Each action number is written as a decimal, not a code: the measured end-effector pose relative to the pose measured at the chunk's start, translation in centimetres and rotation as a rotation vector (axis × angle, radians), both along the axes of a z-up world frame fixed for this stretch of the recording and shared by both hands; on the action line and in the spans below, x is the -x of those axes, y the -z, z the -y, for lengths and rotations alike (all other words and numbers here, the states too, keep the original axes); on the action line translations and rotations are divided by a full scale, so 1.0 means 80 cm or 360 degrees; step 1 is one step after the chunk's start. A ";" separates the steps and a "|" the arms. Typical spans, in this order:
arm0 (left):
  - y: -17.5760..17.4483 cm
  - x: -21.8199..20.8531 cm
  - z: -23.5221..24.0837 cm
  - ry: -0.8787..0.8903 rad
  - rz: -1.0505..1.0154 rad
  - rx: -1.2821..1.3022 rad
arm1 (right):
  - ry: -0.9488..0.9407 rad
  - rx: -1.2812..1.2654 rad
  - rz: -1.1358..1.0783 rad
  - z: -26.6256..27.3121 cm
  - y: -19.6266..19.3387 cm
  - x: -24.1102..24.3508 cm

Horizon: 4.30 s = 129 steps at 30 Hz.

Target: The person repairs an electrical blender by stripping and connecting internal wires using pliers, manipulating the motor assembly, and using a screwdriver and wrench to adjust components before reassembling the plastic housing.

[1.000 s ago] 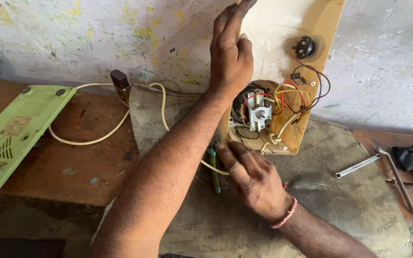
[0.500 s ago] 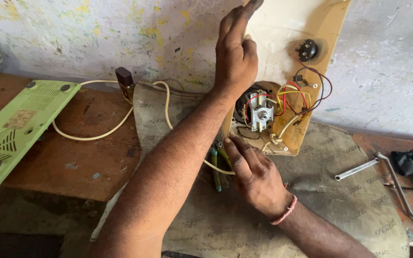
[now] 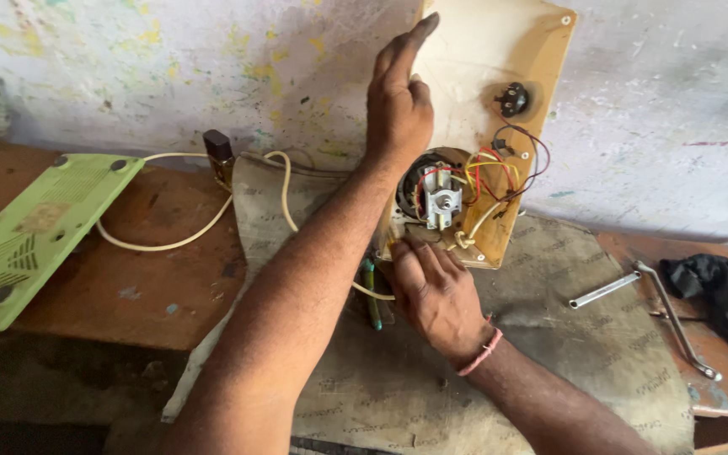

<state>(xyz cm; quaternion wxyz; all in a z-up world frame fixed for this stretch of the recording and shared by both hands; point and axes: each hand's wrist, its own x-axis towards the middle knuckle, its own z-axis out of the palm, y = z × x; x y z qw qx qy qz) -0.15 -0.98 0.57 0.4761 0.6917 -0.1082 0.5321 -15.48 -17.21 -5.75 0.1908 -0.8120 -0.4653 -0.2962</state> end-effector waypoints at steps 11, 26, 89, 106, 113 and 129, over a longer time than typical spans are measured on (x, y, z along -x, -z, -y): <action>0.001 0.007 0.001 -0.0084 0.0046 -0.0053 | -0.0493 0.0135 0.0008 0.013 -0.009 -0.006; 0.012 0.005 0.000 -0.0094 -0.0203 0.0234 | -0.0422 0.0022 0.0095 0.004 0.011 -0.011; 0.028 0.066 -0.015 0.0657 -0.0408 0.0266 | 0.0702 -0.0053 -0.0640 0.134 0.029 -0.136; 0.138 0.129 -0.057 0.1255 -0.1322 0.0946 | 0.0405 -0.0047 -0.0364 0.128 -0.011 -0.141; 0.260 0.125 -0.048 0.1561 -0.1028 0.1452 | 0.0289 0.0234 0.0040 0.118 -0.062 -0.140; 0.154 0.263 0.060 0.1346 -0.2034 0.1065 | 0.0166 0.0704 0.0494 0.111 -0.061 -0.161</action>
